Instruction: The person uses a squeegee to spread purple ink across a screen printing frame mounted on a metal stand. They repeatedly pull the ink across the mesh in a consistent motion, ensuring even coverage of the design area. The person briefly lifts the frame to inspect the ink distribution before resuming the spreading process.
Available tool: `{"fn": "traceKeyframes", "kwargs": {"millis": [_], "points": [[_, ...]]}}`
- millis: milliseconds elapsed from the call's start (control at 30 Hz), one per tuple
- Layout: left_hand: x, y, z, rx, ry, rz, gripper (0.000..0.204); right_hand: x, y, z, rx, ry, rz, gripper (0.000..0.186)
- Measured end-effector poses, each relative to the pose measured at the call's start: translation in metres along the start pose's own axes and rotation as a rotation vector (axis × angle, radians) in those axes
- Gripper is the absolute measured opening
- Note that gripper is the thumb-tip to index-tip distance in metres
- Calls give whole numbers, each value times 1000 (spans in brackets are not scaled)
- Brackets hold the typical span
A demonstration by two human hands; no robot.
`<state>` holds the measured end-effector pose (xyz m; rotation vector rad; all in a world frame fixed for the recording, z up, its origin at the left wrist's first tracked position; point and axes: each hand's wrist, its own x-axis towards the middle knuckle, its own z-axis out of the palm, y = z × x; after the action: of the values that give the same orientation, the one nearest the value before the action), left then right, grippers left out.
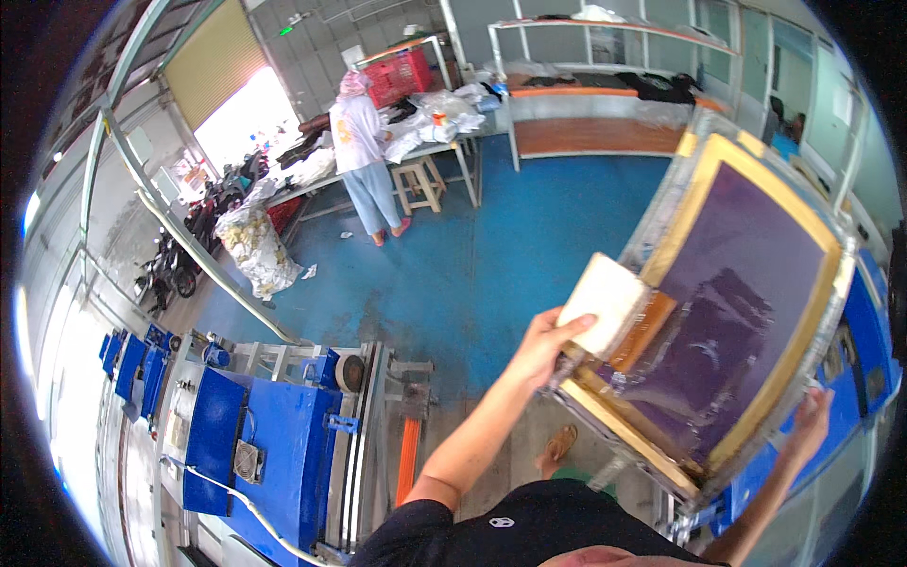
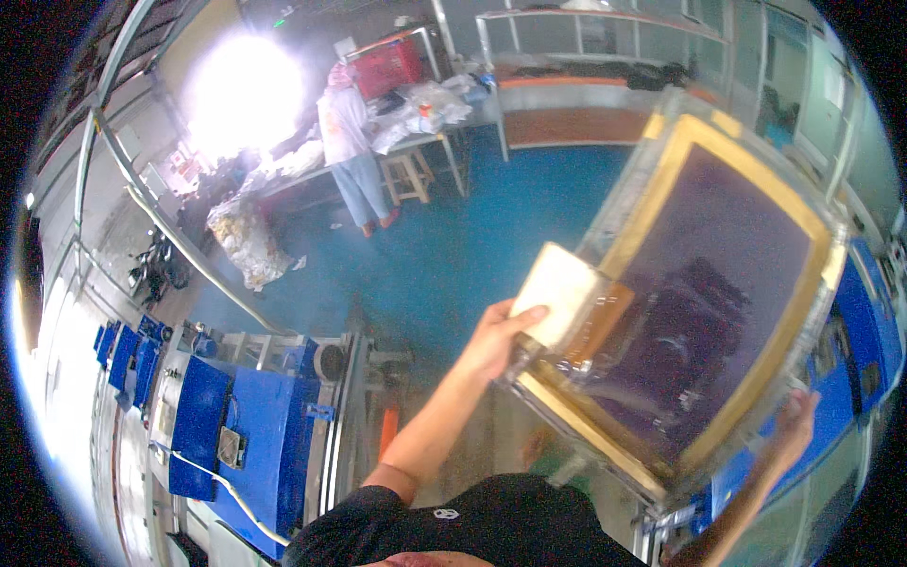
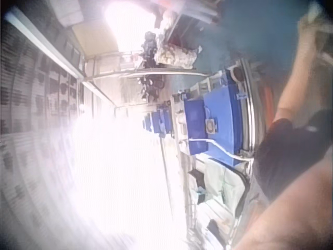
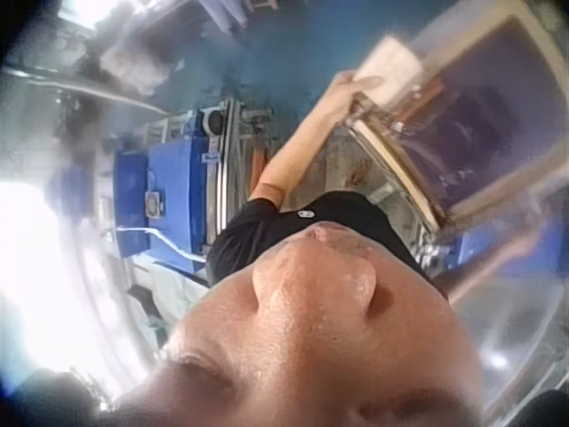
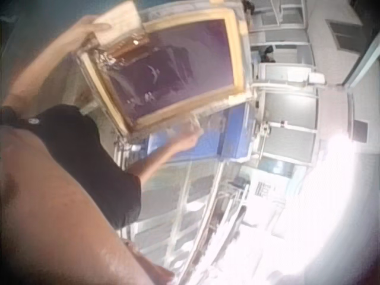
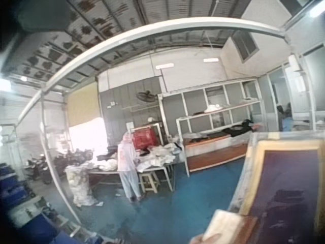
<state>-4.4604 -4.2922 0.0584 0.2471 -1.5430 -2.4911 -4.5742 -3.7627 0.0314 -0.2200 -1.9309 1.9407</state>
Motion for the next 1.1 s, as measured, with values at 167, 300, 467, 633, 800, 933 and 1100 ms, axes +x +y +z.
{"fn": "traceKeyframes", "kwargs": {"millis": [167, 300, 467, 633, 800, 933, 1100], "points": [[60, 45, -110, 206, 280, -3, 42, 18, 60, 281, 221, -120, -53, 27], [88, 24, -199, 282, 511, 12, 38, 23, 120, 431, 253, -393, -114, 18], [98, -38, -271, 82, 727, -66, 34, 26, 181, 565, 123, -540, -112, 19], [189, -32, -311, -18, 806, -24, 35, 87, 214, 684, -54, -649, -169, 23], [364, 20, -319, 95, 657, 23, 39, 184, 182, 740, 138, -604, 119, 22], [494, 36, -294, 98, 516, -47, 38, 252, 172, 730, 211, -459, 302, 22], [653, -17, -340, -31, 259, -279, 40, 285, 238, 718, 248, -182, 388, 20]]}}
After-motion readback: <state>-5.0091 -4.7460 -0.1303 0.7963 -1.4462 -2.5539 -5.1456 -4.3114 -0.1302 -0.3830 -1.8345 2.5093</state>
